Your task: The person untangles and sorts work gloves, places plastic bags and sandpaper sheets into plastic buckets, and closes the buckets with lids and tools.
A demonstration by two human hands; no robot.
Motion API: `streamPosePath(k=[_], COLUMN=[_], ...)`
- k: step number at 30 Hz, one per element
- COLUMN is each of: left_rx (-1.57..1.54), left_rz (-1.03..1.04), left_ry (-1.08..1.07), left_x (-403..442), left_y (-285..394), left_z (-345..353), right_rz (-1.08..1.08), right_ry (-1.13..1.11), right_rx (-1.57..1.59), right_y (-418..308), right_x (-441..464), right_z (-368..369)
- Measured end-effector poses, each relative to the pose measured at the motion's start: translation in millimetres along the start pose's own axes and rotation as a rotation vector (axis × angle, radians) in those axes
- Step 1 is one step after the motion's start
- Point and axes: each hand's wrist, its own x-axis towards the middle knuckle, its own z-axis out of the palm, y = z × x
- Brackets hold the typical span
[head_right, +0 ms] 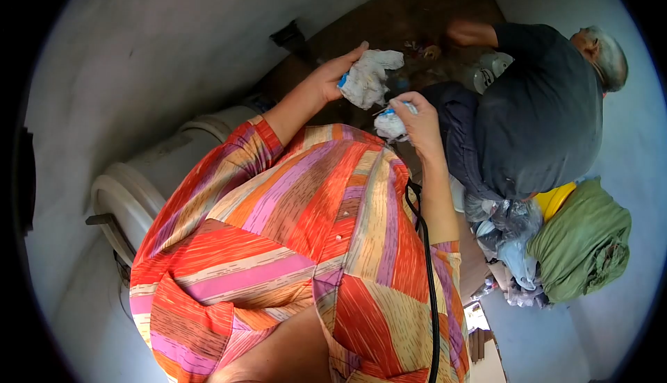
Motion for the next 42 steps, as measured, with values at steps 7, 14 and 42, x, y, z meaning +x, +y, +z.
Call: streamPosePath(k=[7,14,42], left_rx=[0.077,1.435,0.981], left_rz=[-0.018,0.186,0.171], left_ry=[0.009,-0.129,0.315], left_x=[11.9,-16.1,-31.2], left_y=[-0.2,18.7,-14.7], left_z=[0.1,67.7,-48.2], right_rz=[-0.419,0.073,0.078], right_ry=[0.220,-0.288,0.087], right_rx=[-0.417,-0.204,0.171], right_y=[-23.6,-61.4,6.9], right_x=[0.3,2.2,-17.7], right_z=[20.3,6.2,-25.8])
